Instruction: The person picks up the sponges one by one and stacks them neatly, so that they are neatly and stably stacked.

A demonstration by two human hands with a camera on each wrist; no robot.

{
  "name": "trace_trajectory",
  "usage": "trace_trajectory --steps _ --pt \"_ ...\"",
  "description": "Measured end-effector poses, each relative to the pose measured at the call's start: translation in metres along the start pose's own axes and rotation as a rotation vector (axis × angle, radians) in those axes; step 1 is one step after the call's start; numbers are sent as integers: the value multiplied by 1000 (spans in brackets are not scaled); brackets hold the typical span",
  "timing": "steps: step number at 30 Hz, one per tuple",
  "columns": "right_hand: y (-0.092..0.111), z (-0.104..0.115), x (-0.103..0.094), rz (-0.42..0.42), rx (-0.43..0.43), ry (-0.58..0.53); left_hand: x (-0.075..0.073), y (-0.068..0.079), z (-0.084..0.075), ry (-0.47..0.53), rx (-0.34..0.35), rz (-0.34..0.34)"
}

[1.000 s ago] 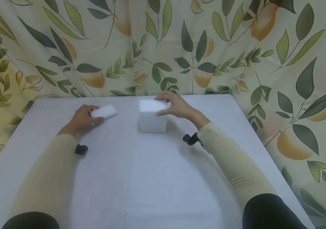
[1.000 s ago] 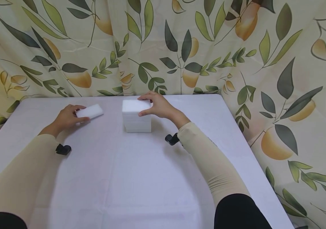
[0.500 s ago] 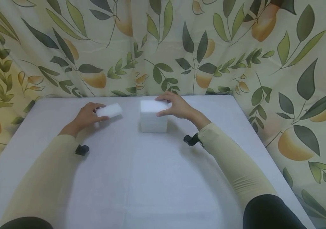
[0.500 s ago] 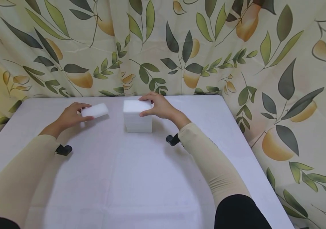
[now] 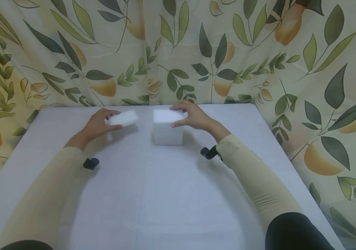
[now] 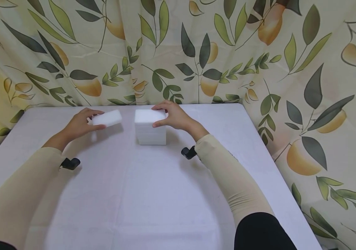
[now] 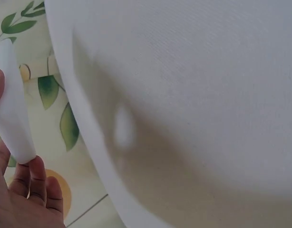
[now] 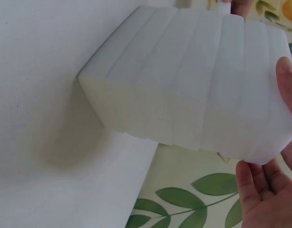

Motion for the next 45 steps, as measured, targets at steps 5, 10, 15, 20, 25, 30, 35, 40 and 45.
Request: trace_trajectory --steps 5,10,15,20,25,30,35,40,45 --pt "-1 0 0 1 -1 2 -1 2 -9 11 62 -28" --pt "0 0 0 -1 0 6 -3 4 -21 17 93 -43" --pt "1 0 -1 1 -1 12 -5 4 -30 22 123 -45" --pt "1 1 -1 2 -2 15 -7 4 -36 28 129 -46" --pt "-1 1 -2 -1 0 14 -9 4 -40 44 114 -58" --pt "0 1 -1 -1 15 2 -10 6 -43 62 110 -65" --pt "1 0 -1 -4 22 -9 -9 6 -50 75 150 -69" --pt "1 0 -1 -8 20 -7 -9 6 -59 90 177 -69" --pt "0 1 -1 -5 16 -6 -7 7 -67 101 191 -65"
Point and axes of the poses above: each hand's wrist, its own y-axis away from the middle knuckle, its own x-axis out of the palm, z = x × y, the point moved 1 cm from there along -y, towards the middle knuckle, and after that the axes turned 9 degrees about y, right-handed, at the moved point
